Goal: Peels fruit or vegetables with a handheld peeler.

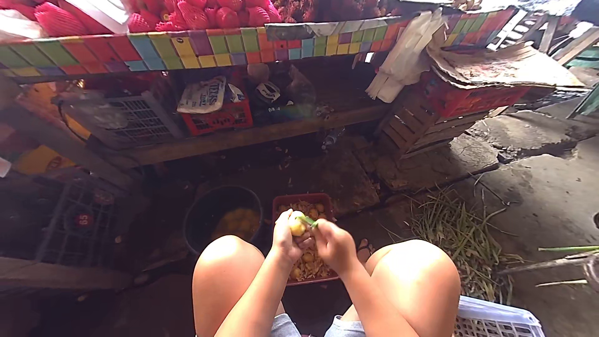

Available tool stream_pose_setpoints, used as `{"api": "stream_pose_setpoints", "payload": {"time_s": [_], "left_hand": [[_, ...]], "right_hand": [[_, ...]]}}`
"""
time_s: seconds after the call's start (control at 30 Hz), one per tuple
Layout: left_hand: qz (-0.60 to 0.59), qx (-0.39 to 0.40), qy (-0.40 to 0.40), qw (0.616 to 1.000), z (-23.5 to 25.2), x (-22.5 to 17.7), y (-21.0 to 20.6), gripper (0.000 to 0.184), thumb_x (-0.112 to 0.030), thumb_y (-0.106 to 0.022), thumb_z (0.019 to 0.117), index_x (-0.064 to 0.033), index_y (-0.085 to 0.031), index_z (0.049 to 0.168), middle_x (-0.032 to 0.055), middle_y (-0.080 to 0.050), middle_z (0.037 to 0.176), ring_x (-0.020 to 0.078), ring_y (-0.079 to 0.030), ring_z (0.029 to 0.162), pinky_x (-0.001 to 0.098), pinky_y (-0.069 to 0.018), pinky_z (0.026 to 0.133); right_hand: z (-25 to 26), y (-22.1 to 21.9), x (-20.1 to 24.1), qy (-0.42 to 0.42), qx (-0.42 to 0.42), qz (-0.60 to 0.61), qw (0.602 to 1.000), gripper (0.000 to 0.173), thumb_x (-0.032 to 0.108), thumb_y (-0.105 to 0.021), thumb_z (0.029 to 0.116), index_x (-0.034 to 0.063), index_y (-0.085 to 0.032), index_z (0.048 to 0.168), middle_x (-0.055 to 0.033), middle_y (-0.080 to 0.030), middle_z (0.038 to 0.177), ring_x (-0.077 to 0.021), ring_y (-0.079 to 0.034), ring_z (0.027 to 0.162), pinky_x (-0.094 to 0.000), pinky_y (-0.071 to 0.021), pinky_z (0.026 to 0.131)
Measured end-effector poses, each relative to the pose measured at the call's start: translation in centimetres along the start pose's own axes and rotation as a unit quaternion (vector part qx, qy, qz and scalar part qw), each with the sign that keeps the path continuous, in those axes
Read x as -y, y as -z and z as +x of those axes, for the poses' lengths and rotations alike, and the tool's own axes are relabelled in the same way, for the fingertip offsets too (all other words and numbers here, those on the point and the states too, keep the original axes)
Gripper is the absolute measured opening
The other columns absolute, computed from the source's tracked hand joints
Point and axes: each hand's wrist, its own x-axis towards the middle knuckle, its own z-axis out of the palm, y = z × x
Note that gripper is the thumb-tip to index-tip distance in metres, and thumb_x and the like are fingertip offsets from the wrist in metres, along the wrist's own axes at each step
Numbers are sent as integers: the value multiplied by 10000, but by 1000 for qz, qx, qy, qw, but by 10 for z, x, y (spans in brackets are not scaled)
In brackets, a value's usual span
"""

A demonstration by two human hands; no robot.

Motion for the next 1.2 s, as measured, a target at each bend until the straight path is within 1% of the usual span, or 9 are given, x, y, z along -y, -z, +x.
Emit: {"api": "stream_pose_setpoints", "payload": {"time_s": [0.1, 0.27, 0.47, 0.6, 0.67, 0.8, 1.0, 1.13, 1.2], "left_hand": [[36, 24, 6, 999, -11, -4, 0, 544, -416, -169, 1103, -94, -515, 833, 30, -566, 577, 39, -371, 350, 162, -264, 333], [12, -15, -29, 999, -2, -4, 2, 558, -437, -160, 1116, -71, -536, 927, 53, -585, 635, 80, -439, 387, 196, -361, 358], [34, 17, -27, 999, 0, 1, 4, 565, -379, -190, 1111, -108, -507, 730, 4, -476, 493, 61, -407, 347, 178, -329, 335], [104, 79, -8, 991, -8, -5, 7, 466, -321, -215, 1082, -113, -542, 824, 16, -560, 573, 31, -365, 349, 155, -266, 332], [129, 105, -29, 986, -14, -4, 7, 447, -304, -190, 1096, -117, -528, 871, 24, -578, 603, 23, -363, 355, 147, -266, 334], [115, 55, -61, 990, -4, -4, 8, 516, -340, -172, 1107, -104, -535, 826, 19, -561, 584, 36, -364, 364, 161, -268, 346], [89, 14, -36, 995, -3, 1, 3, 518, -346, -214, 1113, -116, -508, 755, -13, -438, 497, 54, -365, 354, 175, -293, 350], [118, 59, -19, 991, -8, -3, 7, 509, -352, -181, 1106, -102, -541, 847, 21, -567, 588, 36, -367, 362, 162, -269, 343], [124, 76, -41, 989, -8, -3, 7, 471, -340, -192, 1109, -109, -537, 885, 25, -577, 611, 32, -372, 371, 155, -277, 347]], "right_hand": [[13, 12, -24, -120, 12, 11, 993, 287, 176, -509, 1040, -20, -703, 1118, -189, -721, 895, -342, -721, 819, -526, -570, 722], [0, 6, 6, 23, -51, 85, 995, 236, 137, -521, 1013, -11, -705, 1000, -118, -690, 777, -233, -688, 679, -412, -578, 609], [-4, -6, 5, 91, -25, 62, 994, 265, 167, -522, 1005, 15, -727, 936, -95, -686, 733, -222, -691, 643, -379, -566, 558], [13, 8, -17, -76, 58, 7, 995, 287, 184, -508, 1036, 0, -722, 1093, -184, -728, 899, -355, -732, 841, -551, -577, 722], [19, 11, -28, -118, 56, 28, 991, 308, 195, -492, 1046, 3, -714, 1141, -183, -732, 942, -342, -725, 884, -543, -565, 776], [14, 8, -15, -63, -45, 101, 992, 247, 144, -504, 1027, -12, -695, 1042, -114, -680, 800, -201, -659, 706, -386, -553, 657], [-3, 4, 2, 54, -12, 104, 993, 239, 160, -525, 1011, 13, -710, 976, -107, -708, 798, -220, -706, 703, -398, -586, 624], [11, 4, -20, -68, 51, 44, 995, 287, 179, -513, 1034, -14, -718, 1085, -182, -728, 902, -340, -729, 845, -532, -575, 732], [15, 4, -25, -110, 49, 71, 990, 299, 180, -496, 1038, -23, -705, 1106, -179, -719, 912, -320, -712, 854, -516, -559, 760]]}}
